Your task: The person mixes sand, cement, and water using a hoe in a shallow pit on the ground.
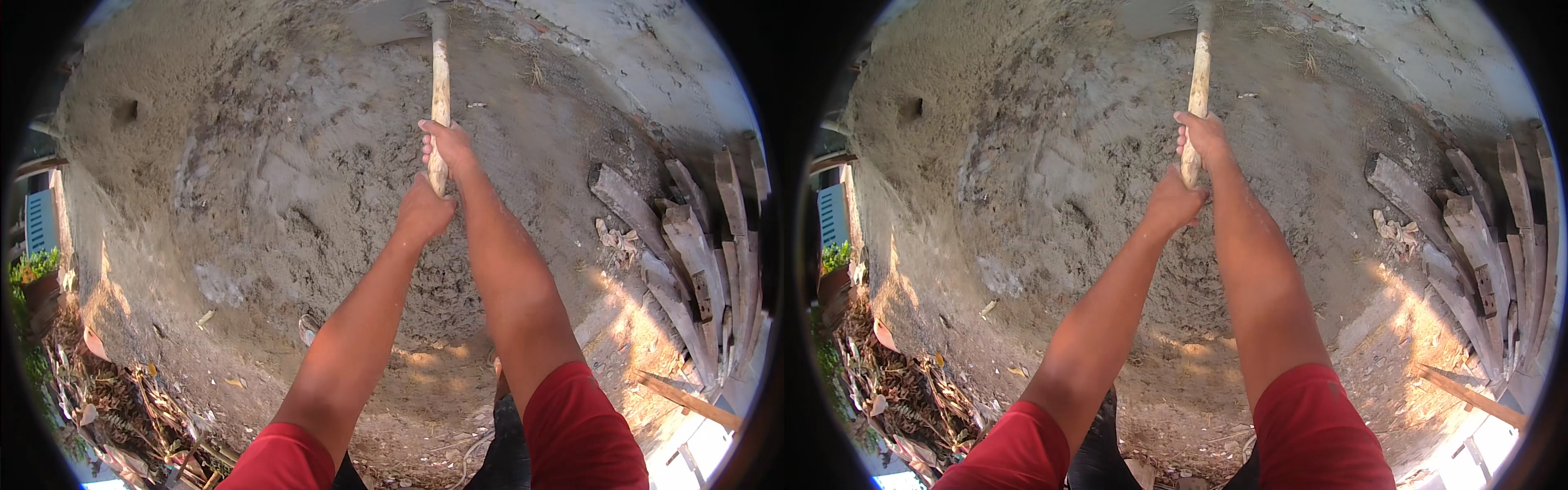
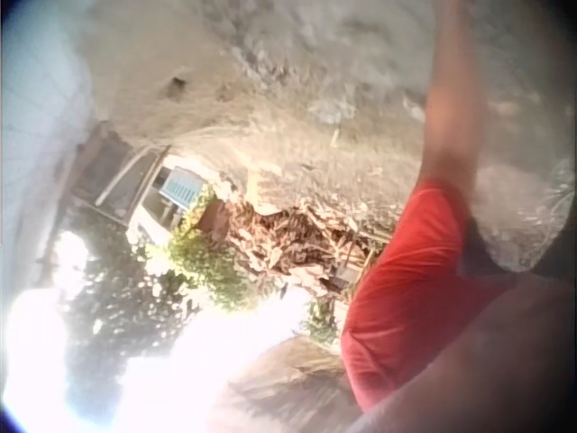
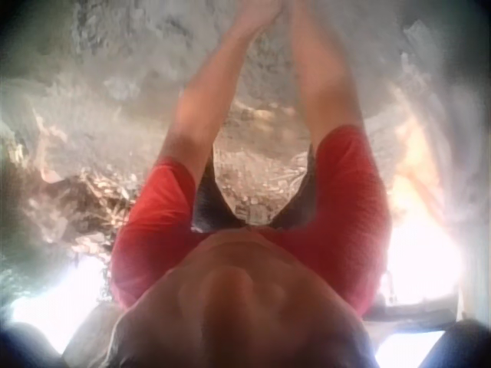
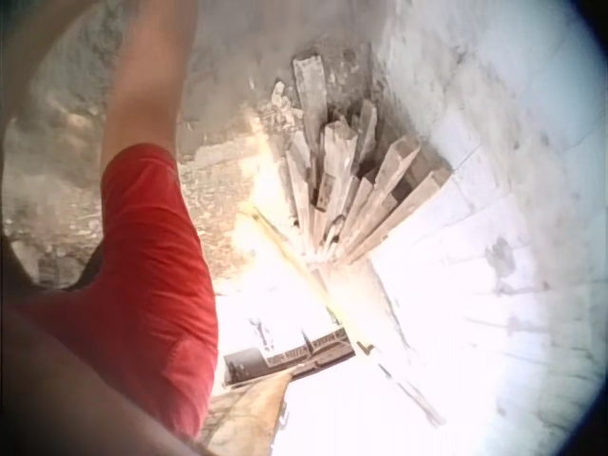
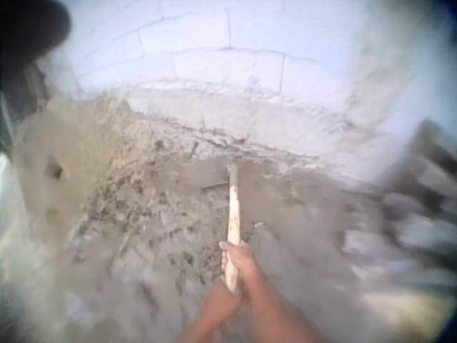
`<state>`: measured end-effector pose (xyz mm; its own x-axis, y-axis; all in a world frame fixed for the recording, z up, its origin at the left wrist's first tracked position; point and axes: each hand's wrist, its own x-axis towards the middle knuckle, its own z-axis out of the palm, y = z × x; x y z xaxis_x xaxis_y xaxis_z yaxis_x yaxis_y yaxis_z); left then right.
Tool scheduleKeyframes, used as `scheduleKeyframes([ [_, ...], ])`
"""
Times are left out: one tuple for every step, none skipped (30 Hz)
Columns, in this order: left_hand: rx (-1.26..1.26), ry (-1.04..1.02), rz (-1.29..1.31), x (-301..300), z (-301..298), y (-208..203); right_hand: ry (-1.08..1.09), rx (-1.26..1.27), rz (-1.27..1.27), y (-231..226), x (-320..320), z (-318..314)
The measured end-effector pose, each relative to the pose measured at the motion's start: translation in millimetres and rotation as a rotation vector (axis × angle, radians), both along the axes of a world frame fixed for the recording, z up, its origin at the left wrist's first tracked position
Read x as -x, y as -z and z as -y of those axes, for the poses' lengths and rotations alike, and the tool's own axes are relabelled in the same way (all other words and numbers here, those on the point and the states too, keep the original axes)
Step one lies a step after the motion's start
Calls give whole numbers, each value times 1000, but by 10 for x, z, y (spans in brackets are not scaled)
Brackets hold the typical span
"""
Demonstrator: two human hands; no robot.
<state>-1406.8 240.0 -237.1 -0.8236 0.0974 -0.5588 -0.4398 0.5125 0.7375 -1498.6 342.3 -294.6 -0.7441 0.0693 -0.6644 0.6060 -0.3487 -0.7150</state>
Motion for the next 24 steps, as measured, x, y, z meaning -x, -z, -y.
scheduleKeyframes([
  [68,22,93,57,53,133,-6,12,7,126,22,67],
  [89,12,107,76,162,258,-13,-9,66,190,20,161],
  [14,-23,201,93,278,362,-21,-29,123,241,19,280],
  [-98,-53,313,-13,214,456,-35,-80,142,418,19,206],
  [-116,-52,329,-121,117,472,-36,-99,158,547,54,96],
  [-220,-141,370,-290,11,447,-93,-207,110,647,76,-26],
  [-311,-228,410,-457,-54,401,-149,-304,61,698,56,-119],
  [-303,-233,411,-608,-39,419,-241,-356,84,679,50,-151],
  [-270,-218,372,-749,-31,413,-242,-350,82,660,-31,-140],
  [-237,-201,336,-926,-13,393,-265,-395,176,647,-228,-120],
  [-257,-189,396,-1104,-33,324,-283,-449,265,595,-413,-156],
  [-273,-170,453,-1295,-19,225,-303,-481,295,481,-621,-133],
  [-260,-215,474,-1495,13,90,-326,-511,323,343,-852,-76],
  [-269,-253,496,-1686,-39,-82,-310,-542,353,252,-1077,-142],
  [-319,-224,542,-1813,-31,-237,-291,-568,374,151,-1249,-177],
  [-358,-198,584,-1917,42,-394,-286,-559,408,-14,-1362,-176],
  [-289,-127,617,-2026,151,-557,-280,-544,449,-196,-1515,-125],
  [-215,-61,653,-2169,305,-738,-246,-505,458,-411,-1721,-11],
  [-168,-14,586,-2384,522,-887,-213,-467,460,-628,-1926,144],
  [-128,34,530,-2692,760,-1071,-132,-419,462,-729,-2263,346],
  [8,122,517,-2980,1022,-1393,-85,-321,432,-961,-2635,578],
  [82,106,524,-3447,1309,-1623,-2,-217,436,-1264,-3041,830],
  [126,194,493,-3635,1293,-2037,93,-162,424,-1512,-3518,824],
  [195,288,490,-4081,1401,-2170,102,-120,427,-1759,-3936,820],
])
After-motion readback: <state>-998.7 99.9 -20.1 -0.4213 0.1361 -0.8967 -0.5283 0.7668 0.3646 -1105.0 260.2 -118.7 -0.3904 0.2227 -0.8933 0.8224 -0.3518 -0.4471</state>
